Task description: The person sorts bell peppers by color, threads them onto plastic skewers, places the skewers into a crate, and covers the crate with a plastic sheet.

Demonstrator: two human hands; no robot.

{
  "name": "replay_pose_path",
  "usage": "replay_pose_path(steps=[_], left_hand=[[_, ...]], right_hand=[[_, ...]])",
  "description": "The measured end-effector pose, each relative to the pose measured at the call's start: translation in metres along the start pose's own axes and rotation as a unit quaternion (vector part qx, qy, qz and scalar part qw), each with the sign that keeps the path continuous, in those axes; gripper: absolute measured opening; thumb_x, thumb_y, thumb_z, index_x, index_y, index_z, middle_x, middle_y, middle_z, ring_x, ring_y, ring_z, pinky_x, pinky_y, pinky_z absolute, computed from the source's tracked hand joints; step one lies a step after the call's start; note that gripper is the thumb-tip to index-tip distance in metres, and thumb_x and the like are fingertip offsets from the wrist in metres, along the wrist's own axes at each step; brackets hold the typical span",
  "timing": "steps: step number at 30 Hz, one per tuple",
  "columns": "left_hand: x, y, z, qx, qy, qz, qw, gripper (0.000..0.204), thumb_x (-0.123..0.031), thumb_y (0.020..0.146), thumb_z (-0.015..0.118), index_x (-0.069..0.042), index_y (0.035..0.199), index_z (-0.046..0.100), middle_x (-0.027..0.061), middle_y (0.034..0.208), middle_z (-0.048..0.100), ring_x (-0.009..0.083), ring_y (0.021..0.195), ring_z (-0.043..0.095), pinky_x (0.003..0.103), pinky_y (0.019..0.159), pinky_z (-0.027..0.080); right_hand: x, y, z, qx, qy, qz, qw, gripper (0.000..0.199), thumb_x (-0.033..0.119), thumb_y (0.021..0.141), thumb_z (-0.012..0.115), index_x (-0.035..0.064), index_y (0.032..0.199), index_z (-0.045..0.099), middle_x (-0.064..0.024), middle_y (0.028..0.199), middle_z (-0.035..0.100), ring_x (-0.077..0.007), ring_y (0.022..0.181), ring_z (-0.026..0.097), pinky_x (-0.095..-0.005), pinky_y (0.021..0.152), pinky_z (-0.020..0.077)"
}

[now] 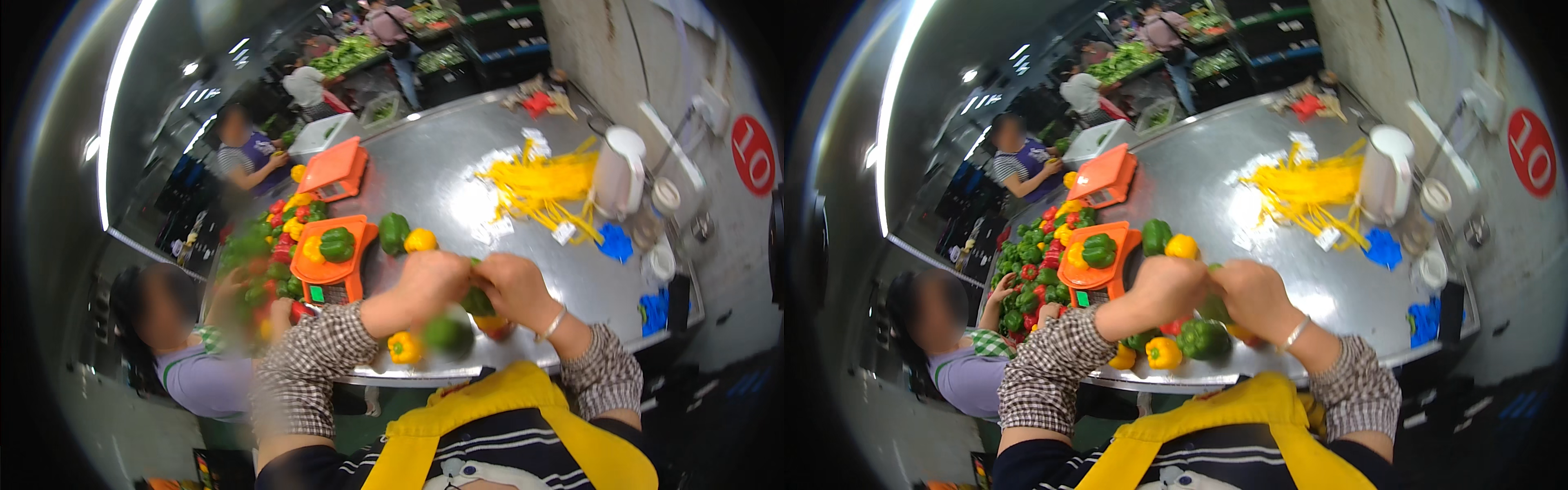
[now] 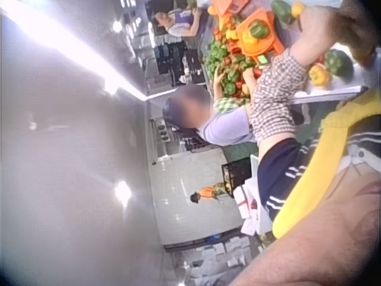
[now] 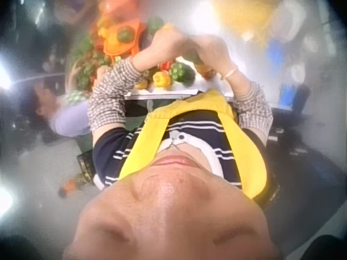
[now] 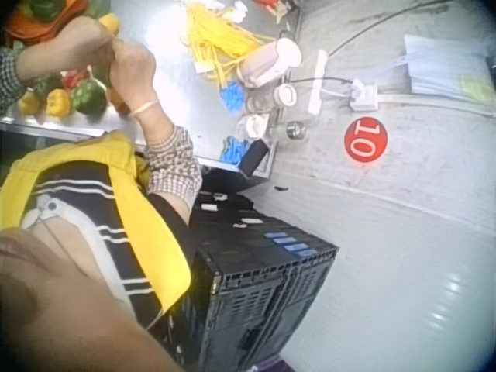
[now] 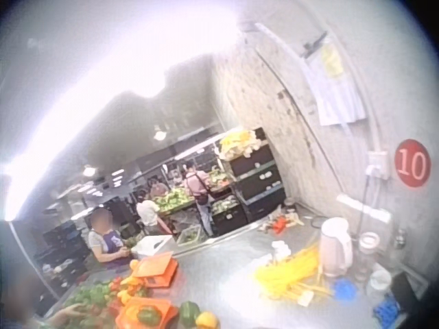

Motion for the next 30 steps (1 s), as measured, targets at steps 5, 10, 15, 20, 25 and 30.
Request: replay_pose_path(steps=[5,10,15,20,25,30], left_hand=[[0.018,0.006,0.011,0.108,-0.356,-0.148,0.916,0.015,-0.014,0.081,0.061,0.0,0.075,0.06,0.0078,0.064,0.063,0.0206,0.054,0.063,0.032,0.051,0.05],[0.037,0.005,0.022,0.186,-0.633,-0.308,0.686,0.015,-0.014,0.09,0.055,-0.002,0.083,0.059,0.0028,0.065,0.061,0.0128,0.051,0.06,0.022,0.046,0.045],[0.044,0.004,0.029,0.048,-0.633,-0.208,0.745,0.007,-0.007,0.088,0.058,-0.002,0.093,0.06,0.0019,0.074,0.06,0.0069,0.057,0.056,0.02,0.047,0.042],[0.039,-0.018,0.057,0.002,-0.56,-0.074,0.825,0.044,0.0,0.08,0.065,-0.006,0.122,0.056,0.0052,0.112,0.055,0.0111,0.096,0.056,0.021,0.071,0.047],[-0.024,-0.047,0.055,-0.155,-0.315,-0.019,0.936,0.049,-0.006,0.077,0.07,-0.003,0.123,0.053,0.013,0.125,0.052,0.0241,0.108,0.055,0.03,0.084,0.048],[-0.067,-0.087,0.008,-0.054,-0.349,0.088,0.931,0.04,-0.014,0.081,0.07,-0.003,0.117,0.056,0.0125,0.108,0.061,0.0253,0.096,0.061,0.032,0.077,0.05]], right_hand=[[-0.006,-0.002,-0.005,-0.024,0.002,0.0,1.0,0.002,0.007,0.076,0.062,0.0076,0.077,0.062,-0.0081,0.071,0.058,-0.0268,0.068,0.059,-0.036,0.058,0.047],[-0.001,0.0,-0.007,-0.073,-0.057,-0.026,0.995,0.007,0.01,0.078,0.064,0.0078,0.077,0.057,-0.0053,0.073,0.055,-0.0238,0.07,0.057,-0.0335,0.058,0.0467],[0.005,0.031,-0.025,-0.079,-0.081,-0.09,0.99,0.011,0.013,0.078,0.065,0.0076,0.076,0.055,-0.0044,0.073,0.053,-0.0229,0.07,0.056,-0.0336,0.057,0.046],[0.006,0.057,-0.043,-0.022,-0.125,-0.18,0.975,0.016,0.018,0.073,0.069,0.0082,0.072,0.057,-0.0033,0.072,0.054,-0.022,0.069,0.057,-0.0342,0.056,0.0462],[0.005,0.067,-0.057,0.03,-0.167,-0.199,0.965,0.017,0.019,0.072,0.071,0.0082,0.072,0.057,-0.0037,0.07,0.055,-0.022,0.069,0.057,-0.0341,0.056,0.0465],[0.022,0.068,-0.068,0.033,-0.187,-0.221,0.957,0.02,0.018,0.071,0.072,0.0077,0.071,0.056,-0.005,0.068,0.054,-0.0231,0.067,0.057,-0.0344,0.056,0.0459]])
Point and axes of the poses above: each hand's wrist, its own y-axis towards the middle knuckle, its own z-axis out of the palm, x = y × z, the point moved 1 cm from there along y, towards the middle knuckle
